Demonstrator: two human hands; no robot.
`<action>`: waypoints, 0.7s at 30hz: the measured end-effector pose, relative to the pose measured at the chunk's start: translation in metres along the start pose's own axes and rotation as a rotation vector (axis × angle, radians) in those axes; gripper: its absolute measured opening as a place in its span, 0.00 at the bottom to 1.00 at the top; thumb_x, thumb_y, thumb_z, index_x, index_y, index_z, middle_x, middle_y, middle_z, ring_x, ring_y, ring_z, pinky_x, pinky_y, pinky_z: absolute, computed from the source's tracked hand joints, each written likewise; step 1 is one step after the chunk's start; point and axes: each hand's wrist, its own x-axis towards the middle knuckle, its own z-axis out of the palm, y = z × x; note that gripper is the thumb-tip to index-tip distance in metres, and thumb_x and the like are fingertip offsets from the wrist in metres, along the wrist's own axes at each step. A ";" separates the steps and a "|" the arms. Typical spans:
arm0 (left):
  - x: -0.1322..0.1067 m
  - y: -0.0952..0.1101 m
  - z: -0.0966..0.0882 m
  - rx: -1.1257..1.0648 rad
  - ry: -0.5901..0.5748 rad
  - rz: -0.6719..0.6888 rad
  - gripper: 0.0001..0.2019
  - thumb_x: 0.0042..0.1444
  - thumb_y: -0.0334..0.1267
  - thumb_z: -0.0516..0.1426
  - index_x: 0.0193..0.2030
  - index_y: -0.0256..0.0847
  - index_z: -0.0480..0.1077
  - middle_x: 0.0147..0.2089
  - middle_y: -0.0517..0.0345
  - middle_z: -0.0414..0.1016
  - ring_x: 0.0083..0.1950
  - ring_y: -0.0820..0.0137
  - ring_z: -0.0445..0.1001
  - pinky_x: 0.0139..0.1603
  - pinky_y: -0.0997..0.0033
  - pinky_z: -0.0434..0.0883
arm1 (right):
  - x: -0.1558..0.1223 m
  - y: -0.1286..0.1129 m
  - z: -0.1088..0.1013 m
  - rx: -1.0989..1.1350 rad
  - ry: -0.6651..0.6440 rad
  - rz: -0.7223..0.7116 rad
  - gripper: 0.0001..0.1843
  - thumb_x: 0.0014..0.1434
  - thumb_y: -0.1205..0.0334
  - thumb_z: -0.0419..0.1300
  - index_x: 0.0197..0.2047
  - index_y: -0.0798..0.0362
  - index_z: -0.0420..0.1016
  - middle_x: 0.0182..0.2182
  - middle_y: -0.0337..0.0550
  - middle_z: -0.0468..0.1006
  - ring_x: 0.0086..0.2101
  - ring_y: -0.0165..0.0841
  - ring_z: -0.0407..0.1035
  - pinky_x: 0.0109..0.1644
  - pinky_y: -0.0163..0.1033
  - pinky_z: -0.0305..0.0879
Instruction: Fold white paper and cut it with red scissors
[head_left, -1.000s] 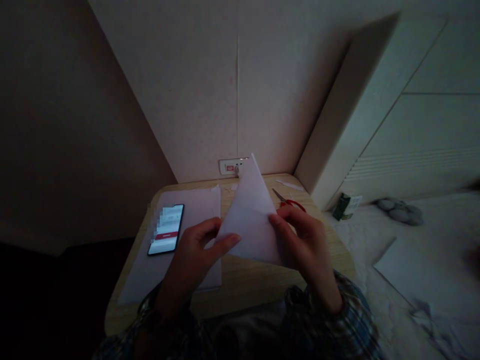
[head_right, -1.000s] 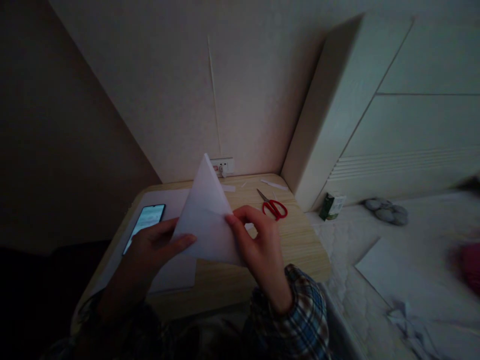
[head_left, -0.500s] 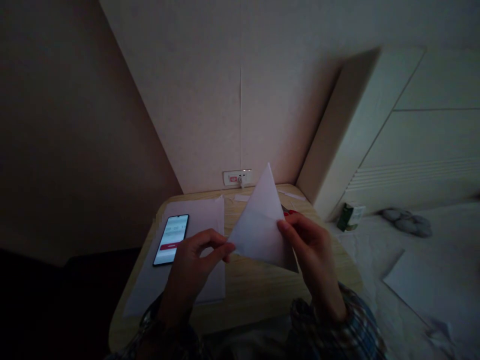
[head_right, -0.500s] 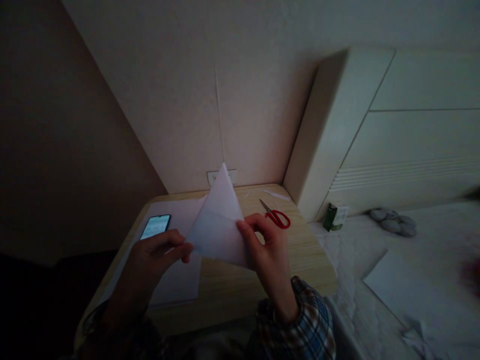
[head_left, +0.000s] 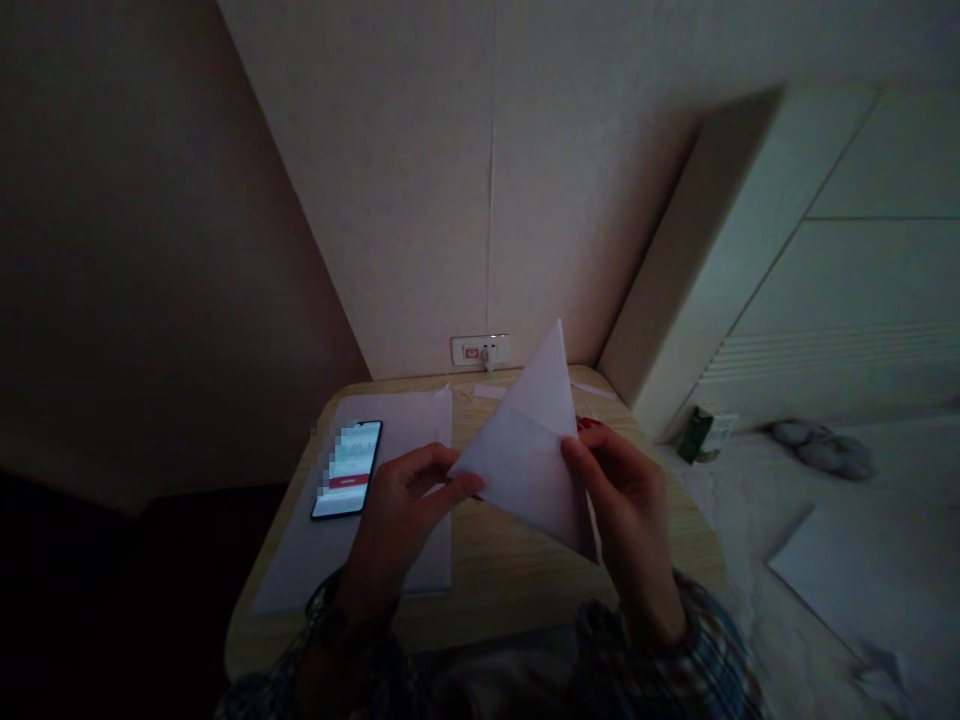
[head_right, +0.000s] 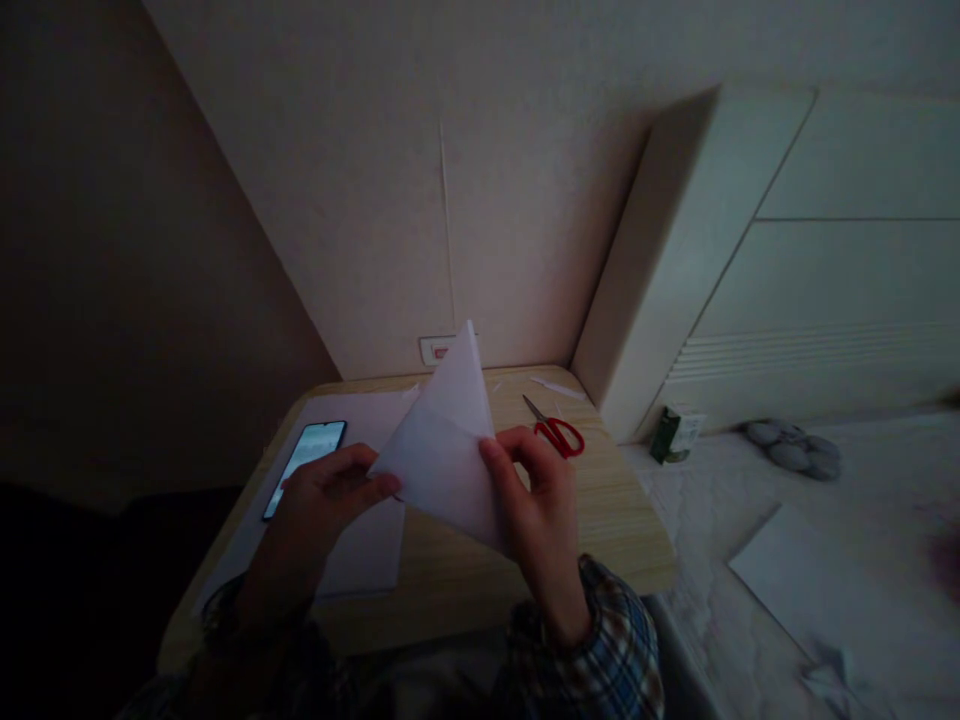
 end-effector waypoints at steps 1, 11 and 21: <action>0.000 0.000 0.001 -0.008 0.032 0.012 0.06 0.41 0.33 0.64 0.19 0.40 0.72 0.21 0.64 0.73 0.27 0.73 0.72 0.31 0.76 0.68 | -0.001 0.000 0.001 0.006 -0.002 -0.003 0.12 0.56 0.58 0.59 0.24 0.52 0.70 0.23 0.37 0.70 0.27 0.32 0.64 0.29 0.35 0.56; 0.002 -0.009 0.012 -0.286 0.112 -0.014 0.08 0.40 0.36 0.65 0.29 0.39 0.73 0.29 0.61 0.77 0.34 0.71 0.74 0.37 0.74 0.69 | -0.005 0.001 0.013 0.116 0.120 -0.007 0.10 0.57 0.57 0.58 0.26 0.52 0.69 0.23 0.37 0.68 0.25 0.31 0.61 0.26 0.34 0.55; -0.001 -0.007 0.014 -0.218 0.206 0.030 0.10 0.38 0.34 0.65 0.18 0.40 0.67 0.20 0.65 0.73 0.25 0.74 0.71 0.30 0.76 0.67 | -0.009 0.006 0.014 0.176 0.122 -0.020 0.09 0.57 0.59 0.59 0.27 0.52 0.69 0.23 0.35 0.68 0.26 0.31 0.61 0.28 0.35 0.55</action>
